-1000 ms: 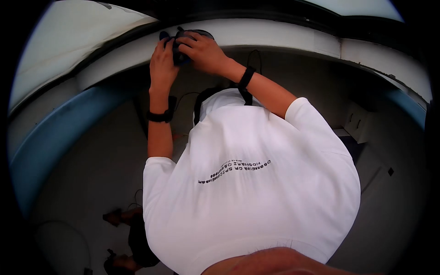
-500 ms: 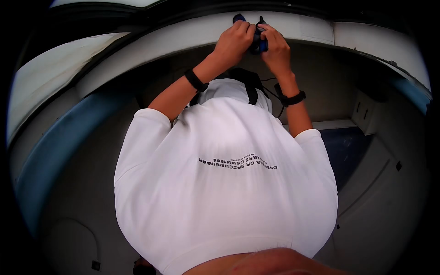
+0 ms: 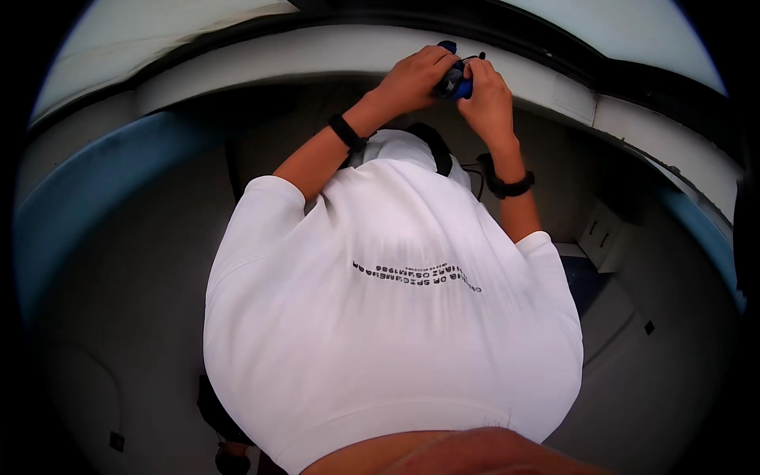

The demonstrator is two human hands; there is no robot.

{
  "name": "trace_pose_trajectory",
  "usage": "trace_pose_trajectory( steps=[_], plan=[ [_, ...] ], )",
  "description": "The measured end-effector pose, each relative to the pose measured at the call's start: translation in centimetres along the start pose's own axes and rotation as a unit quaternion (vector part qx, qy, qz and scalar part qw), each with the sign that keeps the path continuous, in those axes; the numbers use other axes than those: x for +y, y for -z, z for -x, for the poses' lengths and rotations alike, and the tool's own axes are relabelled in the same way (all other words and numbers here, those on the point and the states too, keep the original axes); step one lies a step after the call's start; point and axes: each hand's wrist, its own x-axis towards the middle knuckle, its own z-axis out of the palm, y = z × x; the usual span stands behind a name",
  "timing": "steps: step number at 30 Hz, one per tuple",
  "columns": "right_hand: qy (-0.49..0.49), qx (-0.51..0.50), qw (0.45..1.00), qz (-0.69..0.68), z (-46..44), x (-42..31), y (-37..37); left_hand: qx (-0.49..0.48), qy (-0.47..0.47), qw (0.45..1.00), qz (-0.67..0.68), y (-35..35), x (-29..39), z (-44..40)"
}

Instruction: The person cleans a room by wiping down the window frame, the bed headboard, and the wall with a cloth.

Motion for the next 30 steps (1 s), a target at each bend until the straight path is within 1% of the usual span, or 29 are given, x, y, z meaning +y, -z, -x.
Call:
trace_pose_trajectory(
  steps=[1,2,3,4,5,6,8,9,10,11,12,13,14,15,16,18,19,21,23,24,27,28,30],
  plan=[
    [0.048,-0.006,0.999,-0.019,-0.5,-1.3,-0.9,0.02,0.033,0.999,-0.005,1.5,-0.5,1.3],
    [0.096,-0.01,0.995,-0.039,-1.1,-2.6,-1.9,0.026,0.038,0.999,-0.015,2.7,-1.4,2.8],
    [0.123,-0.036,0.99,-0.057,-1.7,-3.7,-2.8,0.044,0.039,0.998,-0.026,3.6,-2.5,4.5],
    [0.129,-0.032,0.989,-0.062,-2.3,-4.9,-3.6,0.061,0.037,0.997,-0.036,4.5,-3.3,6.0],
    [0.153,-0.058,0.983,-0.088,-2.9,-6.2,-4.5,0.075,0.064,0.995,-0.008,5.3,-3.8,7.7],
    [0.176,-0.085,0.974,-0.111,-3.6,-7.4,-5.4,0.076,0.062,0.995,-0.015,6.2,-4.0,9.2],
    [0.224,-0.11,0.958,-0.14,-4.8,-9.7,-7.6,0.121,0.132,0.98,-0.086,7.9,-4.3,11.7],
    [0.246,-0.118,0.95,-0.15,-5.3,-10.6,-8.8,0.122,0.13,0.98,-0.089,8.8,-4.9,12.7],
    [0.248,-0.118,0.95,-0.15,-5.9,-11.6,-10.4,0.123,0.172,0.968,-0.137,9.8,-5.5,13.7],
    [0.302,-0.082,0.931,-0.188,-6.5,-12.4,-11.9,0.125,0.216,0.951,-0.185,10.3,-5.7,14.5],
    [0.355,-0.046,0.906,-0.226,-7.0,-13.0,-13.0,0.127,0.22,0.949,-0.187,10.5,-5.8,15.0],
    [0.36,-0.05,0.903,-0.229,-7.5,-13.5,-13.6,0.158,0.263,0.928,-0.211,10.7,-5.9,15.4],
    [0.36,-0.075,0.9,-0.236,-7.8,-13.8,-14.3,0.188,0.306,0.903,-0.236,10.7,-6.1,15.7],
    [0.358,-0.1,0.896,-0.243,-7.9,-14.2,-14.5,0.182,0.315,0.9,-0.239,10.7,-6.1,15.7],
    [0.36,-0.103,0.893,-0.249,-7.8,-14.1,-14.5,0.18,0.321,0.898,-0.243,10.4,-6.0,15.7],
    [0.342,-0.112,0.893,-0.271,-7.9,-13.1,-13.9,0.22,0.302,0.903,-0.212,8.7,-5.6,14.8],
    [0.343,-0.114,0.892,-0.273,-7.7,-12.3,-13.3,0.22,0.305,0.902,-0.214,8.0,-5.0,13.9],
    [0.306,-0.1,0.901,-0.29,-6.7,-10.1,-11.7,0.204,0.25,0.925,-0.202,6.8,-3.8,12.1],
    [0.243,-0.123,0.917,-0.291,-5.6,-7.4,-9.5,0.132,0.242,0.948,-0.161,6.1,-1.8,10.2],
    [0.224,-0.11,0.922,-0.296,-5.0,-6.3,-8.4,0.091,0.239,0.957,-0.136,5.8,-1.0,9.1],
    [0.177,-0.068,0.94,-0.285,-3.0,-2.8,-6.0,0.047,0.13,0.979,-0.147,4.1,0.1,6.6],
    [0.154,-0.044,0.948,-0.276,-2.5,-2.3,-5.5,0.047,0.122,0.981,-0.14,3.5,0.1,5.9],
    [0.125,-0.02,0.957,-0.261,-1.9,-2.3,-5.0,0.026,0.063,0.991,-0.112,3.0,0.0,4.8]
  ],
)
